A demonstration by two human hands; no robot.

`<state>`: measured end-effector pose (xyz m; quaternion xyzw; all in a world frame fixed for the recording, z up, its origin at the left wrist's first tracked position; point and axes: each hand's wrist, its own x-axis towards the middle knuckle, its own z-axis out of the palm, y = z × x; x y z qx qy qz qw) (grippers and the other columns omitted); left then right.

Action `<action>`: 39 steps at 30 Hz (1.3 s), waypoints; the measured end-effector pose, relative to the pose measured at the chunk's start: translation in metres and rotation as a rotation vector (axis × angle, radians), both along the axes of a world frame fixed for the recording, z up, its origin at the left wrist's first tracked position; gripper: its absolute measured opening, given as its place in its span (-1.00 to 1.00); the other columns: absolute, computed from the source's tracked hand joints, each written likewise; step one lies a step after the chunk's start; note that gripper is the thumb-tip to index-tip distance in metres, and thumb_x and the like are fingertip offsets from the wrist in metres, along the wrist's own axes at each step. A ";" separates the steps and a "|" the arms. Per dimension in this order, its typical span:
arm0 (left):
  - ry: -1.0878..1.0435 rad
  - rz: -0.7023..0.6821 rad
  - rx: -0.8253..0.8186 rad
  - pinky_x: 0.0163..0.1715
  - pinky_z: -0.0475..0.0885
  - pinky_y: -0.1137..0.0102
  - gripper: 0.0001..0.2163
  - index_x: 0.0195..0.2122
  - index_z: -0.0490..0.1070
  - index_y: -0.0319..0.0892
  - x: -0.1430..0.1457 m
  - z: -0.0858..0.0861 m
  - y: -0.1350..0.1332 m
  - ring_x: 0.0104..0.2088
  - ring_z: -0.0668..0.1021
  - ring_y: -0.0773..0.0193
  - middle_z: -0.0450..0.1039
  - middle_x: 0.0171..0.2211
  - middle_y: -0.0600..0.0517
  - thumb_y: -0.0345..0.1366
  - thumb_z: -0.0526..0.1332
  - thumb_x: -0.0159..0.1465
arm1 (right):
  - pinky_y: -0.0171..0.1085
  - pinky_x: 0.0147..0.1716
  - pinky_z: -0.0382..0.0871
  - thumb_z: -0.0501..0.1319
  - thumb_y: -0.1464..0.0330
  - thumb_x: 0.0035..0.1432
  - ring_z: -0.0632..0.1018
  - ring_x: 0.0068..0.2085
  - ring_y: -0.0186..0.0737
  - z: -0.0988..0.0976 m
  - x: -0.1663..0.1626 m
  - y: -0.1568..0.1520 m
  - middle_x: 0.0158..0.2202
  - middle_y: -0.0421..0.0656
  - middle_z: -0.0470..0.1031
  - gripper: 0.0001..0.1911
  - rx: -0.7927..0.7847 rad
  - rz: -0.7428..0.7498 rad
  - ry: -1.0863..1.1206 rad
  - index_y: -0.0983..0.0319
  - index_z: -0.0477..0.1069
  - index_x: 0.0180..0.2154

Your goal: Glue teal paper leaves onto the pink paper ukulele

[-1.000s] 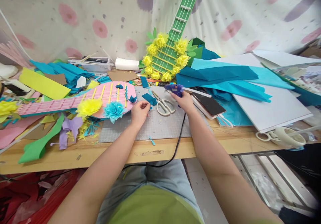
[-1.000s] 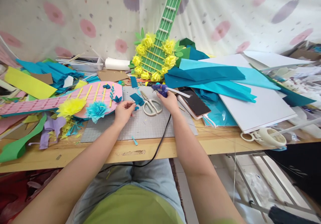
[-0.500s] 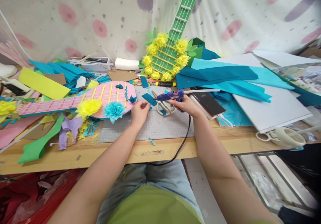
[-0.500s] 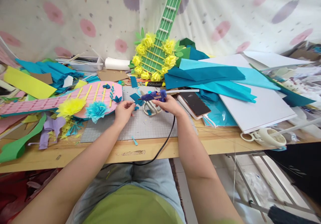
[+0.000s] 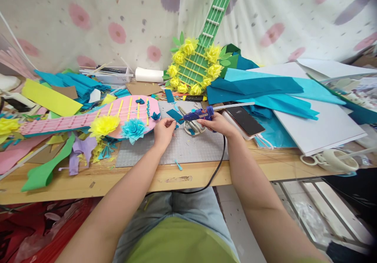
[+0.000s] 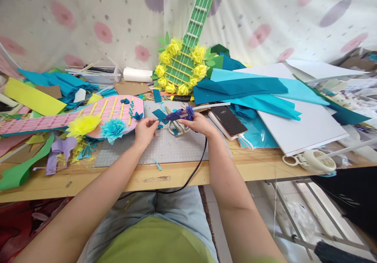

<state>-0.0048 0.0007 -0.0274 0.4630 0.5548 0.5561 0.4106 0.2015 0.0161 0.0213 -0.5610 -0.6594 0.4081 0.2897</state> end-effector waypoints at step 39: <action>-0.048 -0.097 0.069 -0.73 0.30 0.56 -0.83 -0.39 0.46 -0.23 -0.001 -0.005 0.005 -0.54 0.44 0.38 0.42 -0.53 0.04 -0.24 0.26 0.03 | -0.22 -0.29 0.35 0.28 0.01 -0.12 0.52 -0.30 -0.11 -0.033 -0.004 0.034 -0.36 -0.06 0.55 -0.51 0.252 -0.392 -0.042 0.28 0.50 -0.28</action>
